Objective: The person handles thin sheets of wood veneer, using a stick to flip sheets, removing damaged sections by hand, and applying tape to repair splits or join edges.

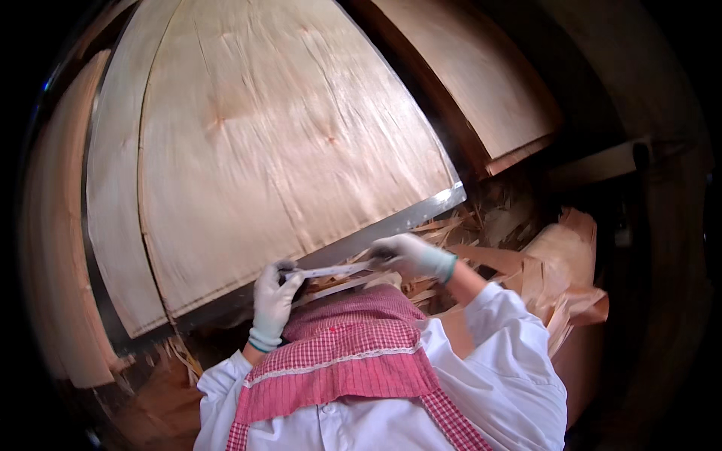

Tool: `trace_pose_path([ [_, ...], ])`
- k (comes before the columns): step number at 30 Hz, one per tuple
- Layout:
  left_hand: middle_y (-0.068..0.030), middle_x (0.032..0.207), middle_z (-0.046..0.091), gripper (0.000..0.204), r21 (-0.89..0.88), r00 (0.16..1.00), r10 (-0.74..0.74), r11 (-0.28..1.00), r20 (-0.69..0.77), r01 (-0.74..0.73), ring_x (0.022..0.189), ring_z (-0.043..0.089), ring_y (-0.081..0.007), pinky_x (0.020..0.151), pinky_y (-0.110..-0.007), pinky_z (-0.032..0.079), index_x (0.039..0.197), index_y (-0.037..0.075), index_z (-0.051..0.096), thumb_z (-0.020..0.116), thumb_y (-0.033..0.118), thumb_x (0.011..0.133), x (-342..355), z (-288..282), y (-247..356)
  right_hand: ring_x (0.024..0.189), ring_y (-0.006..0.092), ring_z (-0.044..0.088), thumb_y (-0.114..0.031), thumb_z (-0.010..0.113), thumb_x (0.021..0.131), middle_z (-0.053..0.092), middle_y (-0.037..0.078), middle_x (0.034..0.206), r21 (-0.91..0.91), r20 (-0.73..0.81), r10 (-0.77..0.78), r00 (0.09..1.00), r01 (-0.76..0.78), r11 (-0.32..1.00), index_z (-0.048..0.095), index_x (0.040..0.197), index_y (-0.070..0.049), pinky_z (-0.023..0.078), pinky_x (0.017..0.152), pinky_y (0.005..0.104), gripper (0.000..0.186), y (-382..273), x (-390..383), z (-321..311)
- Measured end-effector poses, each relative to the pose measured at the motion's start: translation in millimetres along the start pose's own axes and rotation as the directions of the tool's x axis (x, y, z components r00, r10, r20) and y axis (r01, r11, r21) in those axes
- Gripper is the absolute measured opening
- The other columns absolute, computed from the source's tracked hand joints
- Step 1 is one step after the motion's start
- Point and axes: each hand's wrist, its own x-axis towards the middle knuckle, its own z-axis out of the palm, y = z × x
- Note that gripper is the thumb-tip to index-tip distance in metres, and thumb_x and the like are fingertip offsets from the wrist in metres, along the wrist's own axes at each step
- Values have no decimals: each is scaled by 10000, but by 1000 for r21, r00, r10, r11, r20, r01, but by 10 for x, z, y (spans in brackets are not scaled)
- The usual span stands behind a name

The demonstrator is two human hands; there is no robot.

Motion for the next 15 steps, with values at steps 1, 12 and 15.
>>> trace_pose_path([
  [1, -77, 916, 634, 232, 17, 1000, -11, 1000, -16, 11, 848, 594, -144, 792, -276, 474, 1041, -30, 591, 663, 94, 859, 93, 297, -5, 755, 137, 571, -64, 622, 857, 643, 76, 820, -26, -48, 70, 996, -71, 997, 616, 997, 7, 489, 725, 296, 157, 147, -207, -369],
  [12, -127, 832, 661, 293, 465, 903, 48, 868, -427, 174, 753, 626, -284, 793, -387, 444, 1029, 81, 627, 716, 200, 776, 1095, 2504, -30, 656, 198, 582, -135, 684, 812, 636, 137, 728, -367, -123, 137, 983, -174, 914, 635, 902, 22, 478, 654, 335, 188, 1427, -213, -2635],
  [15, -78, 894, 658, 269, 641, 897, 109, 737, -429, 217, 872, 594, -256, 871, -417, 387, 1015, 120, 635, 703, 228, 778, 1219, 2632, -60, 686, 221, 591, -162, 706, 800, 647, 154, 765, -368, -84, 178, 980, -197, 909, 636, 889, 21, 479, 682, 333, 215, 1634, -32, -2759],
])
